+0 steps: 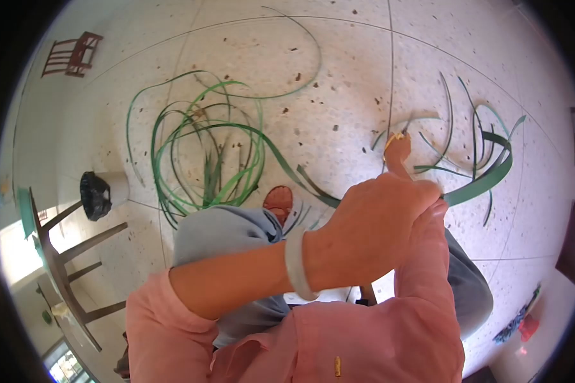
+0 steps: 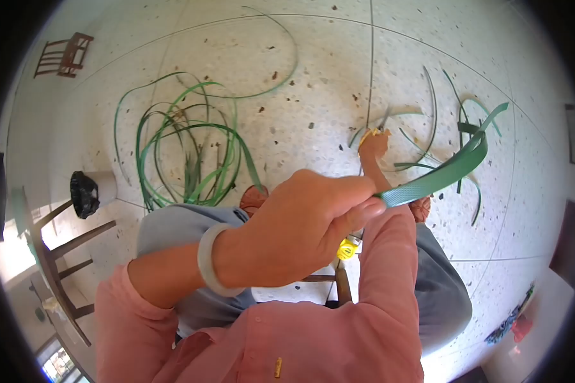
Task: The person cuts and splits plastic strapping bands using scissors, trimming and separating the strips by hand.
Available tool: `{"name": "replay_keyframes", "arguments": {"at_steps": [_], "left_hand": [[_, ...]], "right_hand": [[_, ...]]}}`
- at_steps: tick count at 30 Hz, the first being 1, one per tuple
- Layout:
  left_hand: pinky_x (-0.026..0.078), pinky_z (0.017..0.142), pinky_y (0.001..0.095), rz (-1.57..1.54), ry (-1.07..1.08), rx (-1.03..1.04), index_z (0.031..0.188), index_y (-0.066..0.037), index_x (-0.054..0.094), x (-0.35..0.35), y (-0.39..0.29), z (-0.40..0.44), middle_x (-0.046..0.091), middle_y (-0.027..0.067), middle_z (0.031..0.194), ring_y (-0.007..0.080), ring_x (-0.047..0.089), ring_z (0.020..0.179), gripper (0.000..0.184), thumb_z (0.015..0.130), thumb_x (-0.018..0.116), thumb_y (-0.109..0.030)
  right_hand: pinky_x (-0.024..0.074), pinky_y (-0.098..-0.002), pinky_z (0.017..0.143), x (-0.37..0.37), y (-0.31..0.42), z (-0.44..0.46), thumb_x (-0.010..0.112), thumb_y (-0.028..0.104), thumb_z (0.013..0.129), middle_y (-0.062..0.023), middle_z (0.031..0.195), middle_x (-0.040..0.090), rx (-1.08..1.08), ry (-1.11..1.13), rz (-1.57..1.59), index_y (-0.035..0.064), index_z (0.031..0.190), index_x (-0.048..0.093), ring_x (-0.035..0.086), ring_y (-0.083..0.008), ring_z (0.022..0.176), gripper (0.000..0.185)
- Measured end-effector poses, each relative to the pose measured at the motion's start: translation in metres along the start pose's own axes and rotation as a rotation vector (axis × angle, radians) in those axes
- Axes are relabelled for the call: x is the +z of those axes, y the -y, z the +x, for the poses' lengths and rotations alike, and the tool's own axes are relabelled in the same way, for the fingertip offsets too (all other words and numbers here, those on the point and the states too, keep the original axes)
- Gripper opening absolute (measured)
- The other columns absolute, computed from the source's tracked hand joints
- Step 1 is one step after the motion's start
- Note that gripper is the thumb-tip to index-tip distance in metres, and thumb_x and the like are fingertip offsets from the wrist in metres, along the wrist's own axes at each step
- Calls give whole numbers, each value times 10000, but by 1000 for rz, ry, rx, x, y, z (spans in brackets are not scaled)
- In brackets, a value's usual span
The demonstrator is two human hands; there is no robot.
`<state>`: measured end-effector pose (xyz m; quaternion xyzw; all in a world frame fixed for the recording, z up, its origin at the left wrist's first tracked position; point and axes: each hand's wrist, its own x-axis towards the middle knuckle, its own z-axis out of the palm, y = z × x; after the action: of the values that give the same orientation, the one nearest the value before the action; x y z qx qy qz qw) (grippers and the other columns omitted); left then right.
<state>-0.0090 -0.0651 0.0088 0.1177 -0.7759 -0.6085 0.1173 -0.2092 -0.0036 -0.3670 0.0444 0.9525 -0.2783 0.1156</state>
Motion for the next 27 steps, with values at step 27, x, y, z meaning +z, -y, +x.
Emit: {"name": "replay_keyframes", "arguments": {"at_steps": [27], "left_hand": [[412,525,347,80,-309,138,772,12,552,-21,9,17,548,135,634,254,552,549,230,894,509,-179]], "right_hand": [[470,-323,749,-149,142,-103,619,151,853,-100,977,612,-49,1434,1305,9,893,592,575,-174,841,150]]}}
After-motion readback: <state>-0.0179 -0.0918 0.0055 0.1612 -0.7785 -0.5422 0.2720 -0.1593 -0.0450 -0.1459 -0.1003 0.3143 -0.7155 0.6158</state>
